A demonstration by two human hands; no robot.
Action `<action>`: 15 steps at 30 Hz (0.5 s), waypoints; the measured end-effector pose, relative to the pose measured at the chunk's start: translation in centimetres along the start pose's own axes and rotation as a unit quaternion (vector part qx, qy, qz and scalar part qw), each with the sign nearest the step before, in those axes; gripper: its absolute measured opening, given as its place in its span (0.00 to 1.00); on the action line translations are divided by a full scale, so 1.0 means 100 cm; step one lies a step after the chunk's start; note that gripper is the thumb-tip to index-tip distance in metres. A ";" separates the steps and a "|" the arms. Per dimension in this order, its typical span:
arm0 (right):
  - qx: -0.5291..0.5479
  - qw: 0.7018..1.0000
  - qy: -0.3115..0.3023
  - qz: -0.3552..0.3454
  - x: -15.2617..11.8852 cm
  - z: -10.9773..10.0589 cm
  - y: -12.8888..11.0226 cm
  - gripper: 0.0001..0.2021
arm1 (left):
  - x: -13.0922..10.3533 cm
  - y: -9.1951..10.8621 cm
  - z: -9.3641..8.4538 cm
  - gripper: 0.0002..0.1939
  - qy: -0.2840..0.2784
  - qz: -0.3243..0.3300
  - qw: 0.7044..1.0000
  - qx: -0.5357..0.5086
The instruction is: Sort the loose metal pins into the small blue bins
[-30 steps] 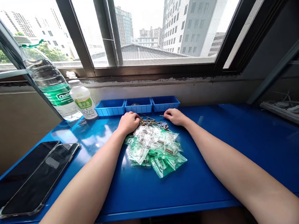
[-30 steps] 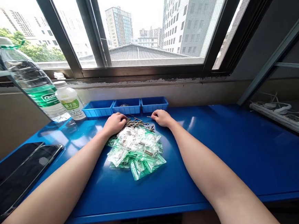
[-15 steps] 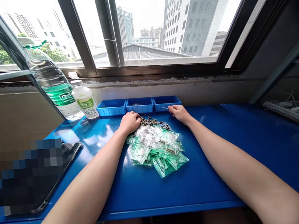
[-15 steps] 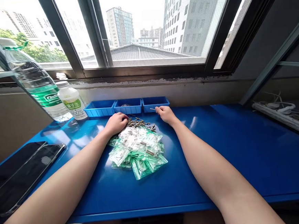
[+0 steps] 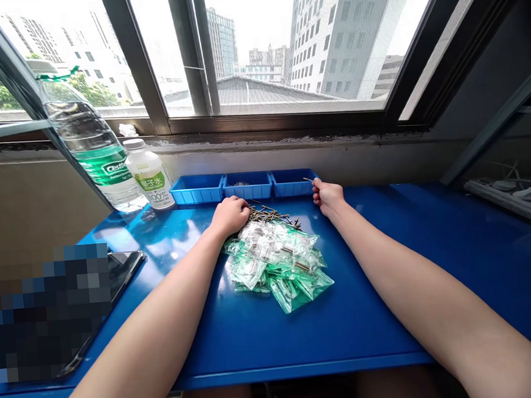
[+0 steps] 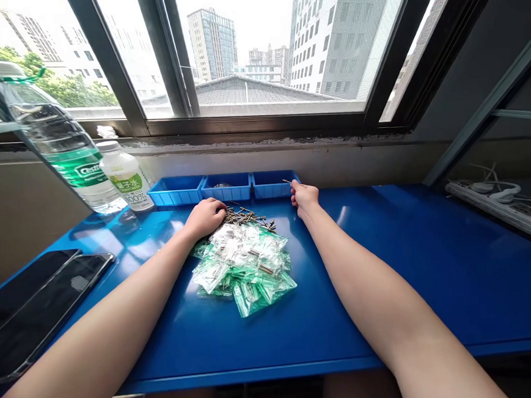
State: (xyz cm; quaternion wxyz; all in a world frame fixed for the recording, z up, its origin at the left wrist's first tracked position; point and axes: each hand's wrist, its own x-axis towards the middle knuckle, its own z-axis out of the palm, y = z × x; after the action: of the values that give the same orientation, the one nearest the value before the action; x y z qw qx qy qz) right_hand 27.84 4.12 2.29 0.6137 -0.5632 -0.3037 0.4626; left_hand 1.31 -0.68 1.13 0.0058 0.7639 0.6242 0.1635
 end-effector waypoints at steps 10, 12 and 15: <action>-0.005 0.999 -0.028 -0.024 0.001 0.000 0.003 0.11 | 0.001 -0.001 0.001 0.20 0.003 0.001 1.000 -0.003; -0.009 0.999 -0.032 -0.027 0.000 0.000 0.003 0.12 | 0.001 -0.001 0.001 0.20 0.000 0.001 1.000 -0.001; -0.020 0.998 -0.038 -0.034 0.001 0.000 0.004 0.12 | 0.000 -0.001 0.001 0.21 -0.002 0.002 1.000 0.001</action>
State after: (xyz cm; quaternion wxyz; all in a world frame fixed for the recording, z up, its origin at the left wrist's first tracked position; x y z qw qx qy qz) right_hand 27.81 4.13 1.93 0.6056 -0.5466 -0.3553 0.4563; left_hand 1.29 -0.61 1.08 0.0063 0.7653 0.6230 0.1616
